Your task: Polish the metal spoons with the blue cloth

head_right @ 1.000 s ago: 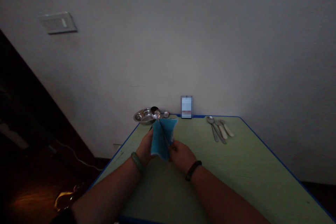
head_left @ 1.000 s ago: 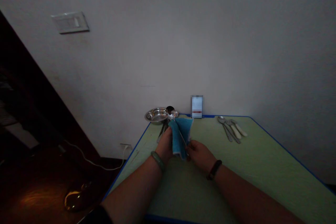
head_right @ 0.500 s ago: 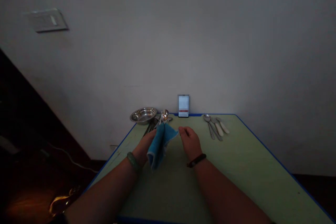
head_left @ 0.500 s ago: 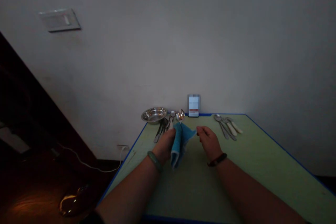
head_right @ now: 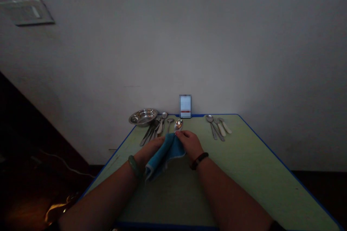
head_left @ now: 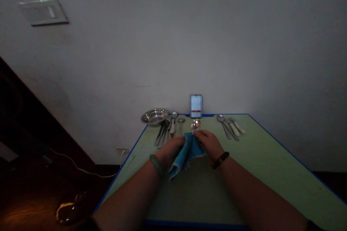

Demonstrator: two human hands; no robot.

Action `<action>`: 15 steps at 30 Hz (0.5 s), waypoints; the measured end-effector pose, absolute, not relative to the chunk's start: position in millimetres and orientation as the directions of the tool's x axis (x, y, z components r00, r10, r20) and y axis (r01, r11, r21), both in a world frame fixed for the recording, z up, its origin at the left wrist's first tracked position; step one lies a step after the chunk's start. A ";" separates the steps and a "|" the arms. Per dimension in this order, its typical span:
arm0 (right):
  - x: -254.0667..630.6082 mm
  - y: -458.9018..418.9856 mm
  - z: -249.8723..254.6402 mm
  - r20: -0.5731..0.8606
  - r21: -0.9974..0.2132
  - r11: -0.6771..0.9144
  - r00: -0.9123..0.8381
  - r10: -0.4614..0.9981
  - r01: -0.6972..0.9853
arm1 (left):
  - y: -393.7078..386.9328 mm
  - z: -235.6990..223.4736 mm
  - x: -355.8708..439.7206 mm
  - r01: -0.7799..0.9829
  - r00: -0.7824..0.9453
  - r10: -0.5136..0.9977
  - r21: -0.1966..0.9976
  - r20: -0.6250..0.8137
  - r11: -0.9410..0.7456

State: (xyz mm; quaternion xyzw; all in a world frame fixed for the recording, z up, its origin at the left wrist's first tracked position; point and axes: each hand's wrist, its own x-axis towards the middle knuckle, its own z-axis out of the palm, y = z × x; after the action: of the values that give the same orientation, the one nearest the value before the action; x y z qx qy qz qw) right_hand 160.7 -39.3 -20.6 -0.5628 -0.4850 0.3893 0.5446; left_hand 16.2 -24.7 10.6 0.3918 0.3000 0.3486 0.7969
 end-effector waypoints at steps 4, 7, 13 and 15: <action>162.1 -38.8 -21.2 0.101 -0.988 0.066 0.254 0.962 0.142 | -23.8 5.8 16.5 -0.200 0.653 0.721 0.866 -0.231 0.458; 164.0 -37.7 -22.3 0.122 -0.982 0.078 0.264 0.957 0.170 | -24.0 2.0 16.7 -0.211 0.671 0.706 0.855 -0.226 0.473; 165.0 -36.5 -24.6 0.172 -0.961 0.093 0.301 0.938 0.260 | -22.2 -2.2 15.6 -0.232 0.659 0.715 0.840 -0.236 0.491; 164.9 -37.0 -23.9 0.177 -0.959 0.093 0.307 0.935 0.269 | -21.6 -2.1 15.3 -0.233 0.663 0.709 0.833 -0.241 0.502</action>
State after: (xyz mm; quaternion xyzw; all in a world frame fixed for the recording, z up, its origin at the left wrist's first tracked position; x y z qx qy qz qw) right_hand 164.9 -37.0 -23.9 -0.5994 -0.5023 0.3071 0.5423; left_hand 15.3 -21.6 -2.1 0.4072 0.2919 0.2886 0.8159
